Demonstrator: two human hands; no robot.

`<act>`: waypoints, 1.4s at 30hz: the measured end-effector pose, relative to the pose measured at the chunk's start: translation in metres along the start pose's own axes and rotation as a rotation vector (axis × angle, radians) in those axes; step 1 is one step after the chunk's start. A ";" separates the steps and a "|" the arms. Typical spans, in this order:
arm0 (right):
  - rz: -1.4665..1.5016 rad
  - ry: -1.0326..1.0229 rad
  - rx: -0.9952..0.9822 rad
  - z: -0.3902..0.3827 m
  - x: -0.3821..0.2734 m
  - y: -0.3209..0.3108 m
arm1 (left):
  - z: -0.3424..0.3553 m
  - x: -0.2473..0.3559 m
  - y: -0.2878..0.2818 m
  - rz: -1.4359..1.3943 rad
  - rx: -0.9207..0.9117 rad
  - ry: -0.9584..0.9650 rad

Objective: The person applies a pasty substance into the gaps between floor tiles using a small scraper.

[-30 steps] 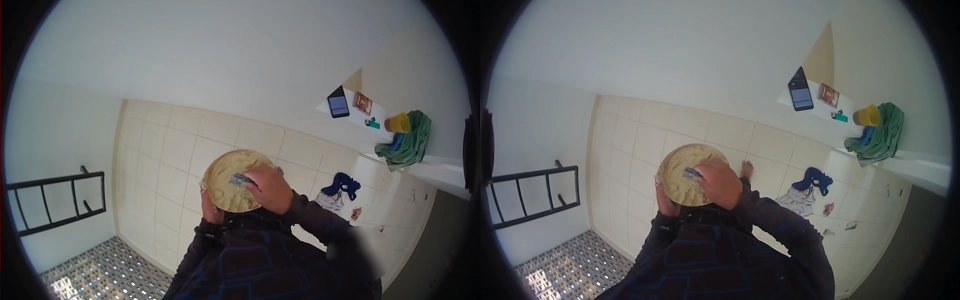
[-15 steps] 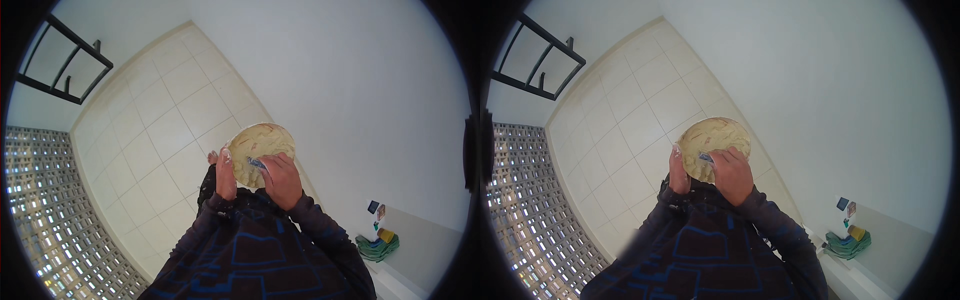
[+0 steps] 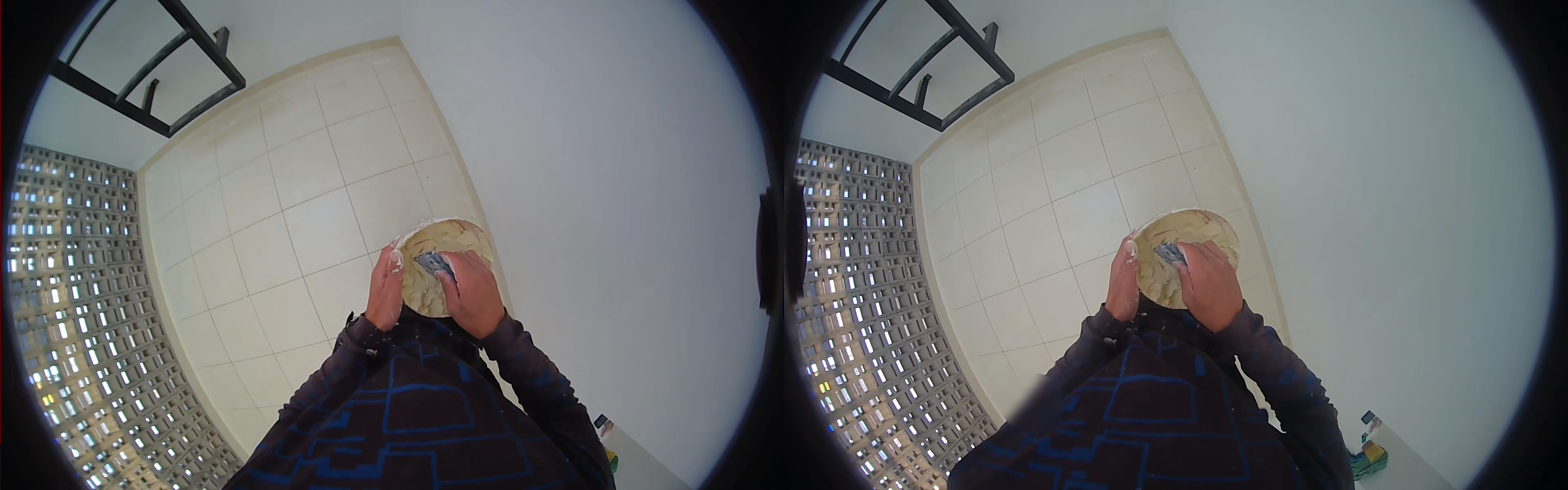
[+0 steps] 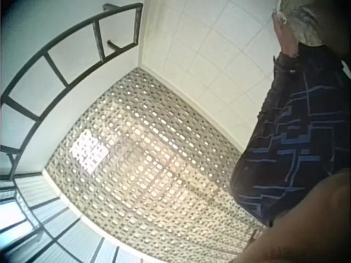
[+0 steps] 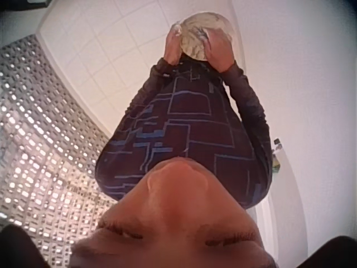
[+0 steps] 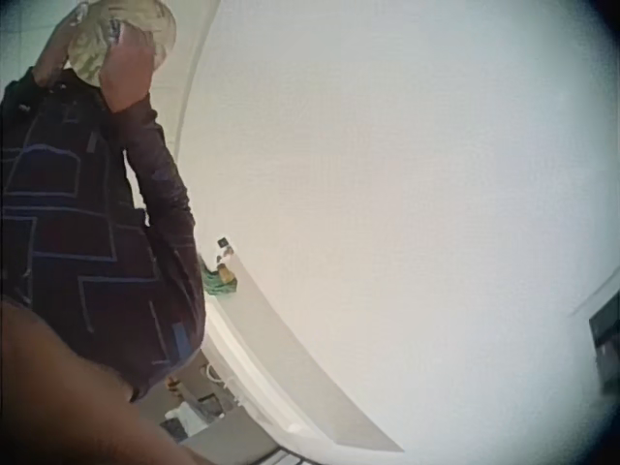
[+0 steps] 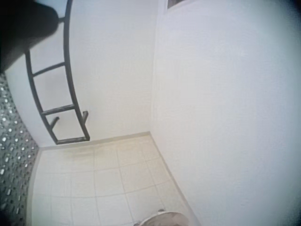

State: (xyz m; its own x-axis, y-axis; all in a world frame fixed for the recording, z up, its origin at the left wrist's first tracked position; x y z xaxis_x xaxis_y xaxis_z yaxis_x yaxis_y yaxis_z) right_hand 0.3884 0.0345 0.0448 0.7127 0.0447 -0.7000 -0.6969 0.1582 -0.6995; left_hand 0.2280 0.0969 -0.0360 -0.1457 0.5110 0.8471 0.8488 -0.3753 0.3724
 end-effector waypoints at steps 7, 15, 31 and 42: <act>0.905 0.472 -0.133 0.121 0.071 0.014 | 0.107 0.015 -0.062 -0.054 0.074 -0.068; 1.527 0.734 -0.017 0.325 0.183 0.022 | 0.277 0.042 -0.157 -0.204 0.272 -0.100; 1.051 0.764 0.068 0.647 0.596 0.275 | 0.635 -0.057 -0.437 -0.441 0.518 -0.156; -0.323 -0.033 0.047 0.855 0.743 0.279 | 0.623 -0.169 -0.435 -0.436 0.567 -0.003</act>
State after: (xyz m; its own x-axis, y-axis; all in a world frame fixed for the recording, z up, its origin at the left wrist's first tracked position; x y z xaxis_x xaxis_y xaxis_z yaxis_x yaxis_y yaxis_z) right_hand 0.7917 0.9547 -0.5472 0.8992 0.0166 -0.4373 -0.4303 0.2152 -0.8766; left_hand 0.2001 0.6557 -0.5774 -0.5309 0.5254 0.6649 0.8474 0.3228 0.4215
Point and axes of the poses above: each hand's wrist, its own z-axis towards the middle knuckle, its own y-axis out of the palm, x = y × z, the point moved 1 cm from there along z, towards the middle knuckle, and after that the axes turned 6 degrees about -y, right-handed, at the moved point
